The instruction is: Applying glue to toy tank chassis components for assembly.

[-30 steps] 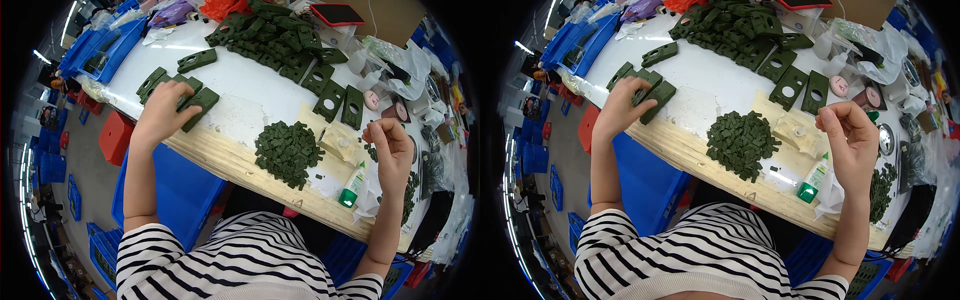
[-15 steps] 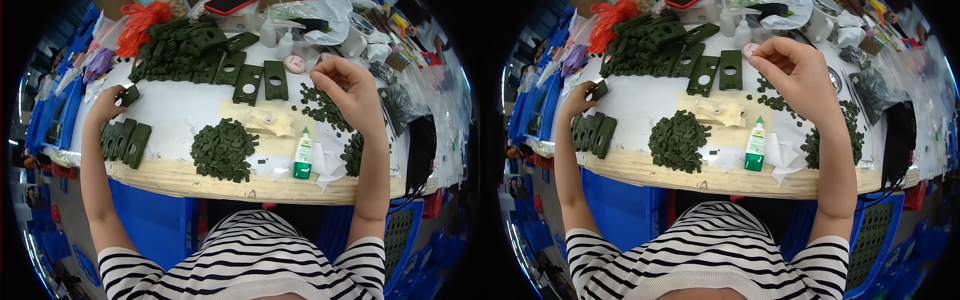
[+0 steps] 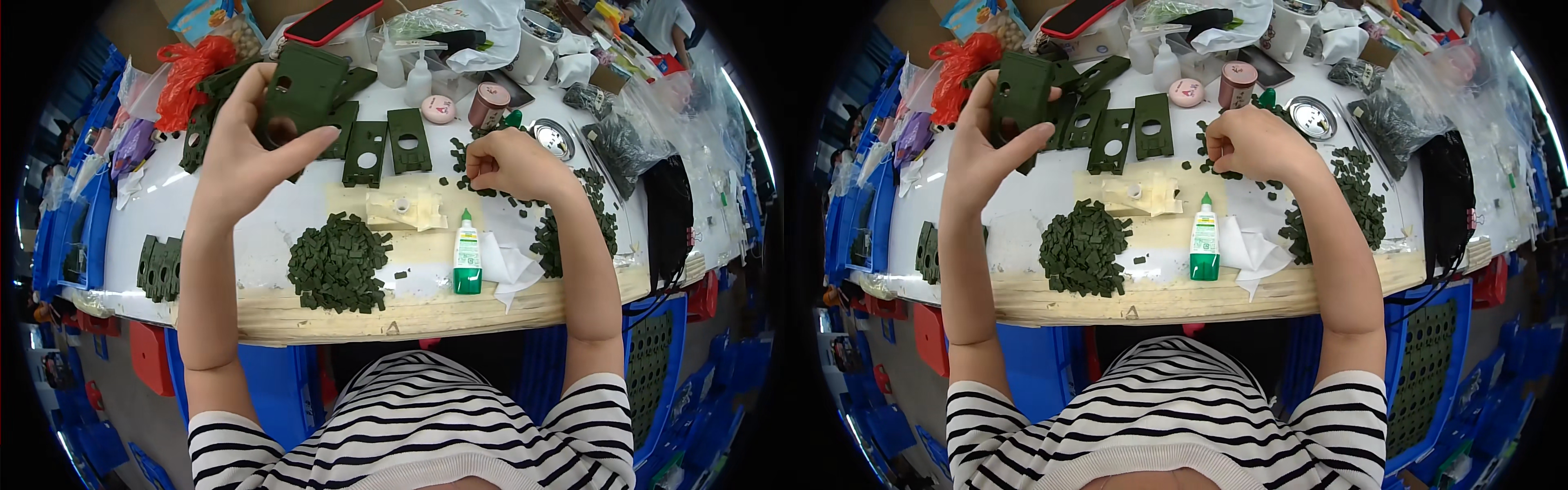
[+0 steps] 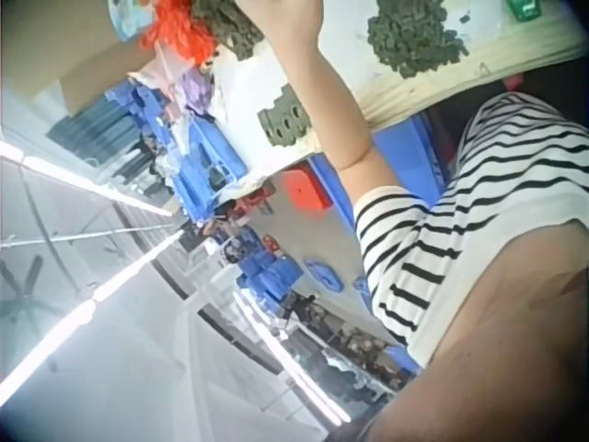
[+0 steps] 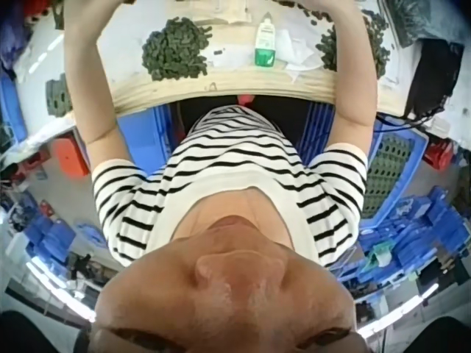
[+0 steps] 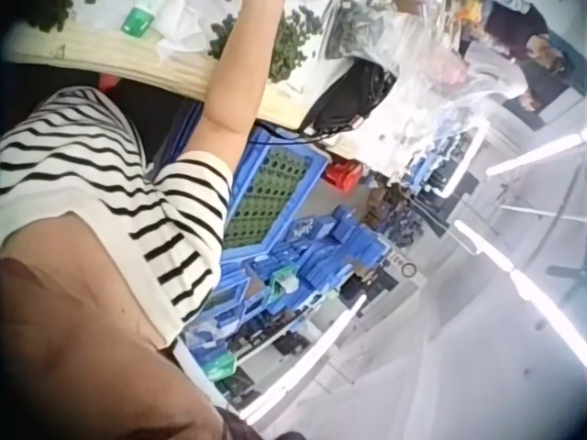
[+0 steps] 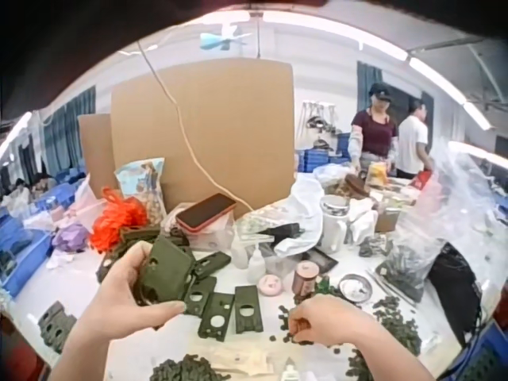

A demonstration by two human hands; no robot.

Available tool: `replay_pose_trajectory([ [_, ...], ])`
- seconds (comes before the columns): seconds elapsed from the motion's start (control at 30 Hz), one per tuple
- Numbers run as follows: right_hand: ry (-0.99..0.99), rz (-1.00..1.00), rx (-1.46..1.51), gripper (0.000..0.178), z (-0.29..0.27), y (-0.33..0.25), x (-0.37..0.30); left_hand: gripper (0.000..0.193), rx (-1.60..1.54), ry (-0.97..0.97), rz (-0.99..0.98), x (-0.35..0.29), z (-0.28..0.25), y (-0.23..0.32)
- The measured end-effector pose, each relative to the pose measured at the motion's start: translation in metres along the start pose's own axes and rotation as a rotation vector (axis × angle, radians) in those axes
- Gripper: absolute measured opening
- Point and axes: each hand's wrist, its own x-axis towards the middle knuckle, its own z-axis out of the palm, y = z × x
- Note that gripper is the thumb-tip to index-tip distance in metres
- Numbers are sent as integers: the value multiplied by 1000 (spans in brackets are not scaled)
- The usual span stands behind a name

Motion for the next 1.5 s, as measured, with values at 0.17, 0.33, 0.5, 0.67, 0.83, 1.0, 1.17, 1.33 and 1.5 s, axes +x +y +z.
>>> replay_pose_trajectory([
  [0.17,32,21,60,10,1,5,4,45,-194,-37,-120,-2,27,-4],
  [0.33,23,67,87,13,8,7,7,51,-367,25,-284,-16,30,-11],
  [0.5,-5,78,151,12,10,8,10,46,-571,10,-366,-24,29,-17],
  [0.67,3,51,150,11,6,6,8,41,-687,1,-421,-25,34,-18],
  [0.83,168,30,270,13,-4,0,3,41,-668,-11,-428,-26,35,-16],
  [1.0,334,-51,332,10,-7,-11,1,45,-660,-2,-443,-28,37,-11],
  [1.17,417,-61,410,11,-9,-23,-4,47,-658,-39,-465,-28,39,-10],
  [1.33,493,-119,455,14,-5,-30,-9,51,-710,-75,-481,-28,41,-14],
  [1.5,448,-105,677,16,-2,-39,-7,53,-740,-104,-466,-32,38,-13],
])
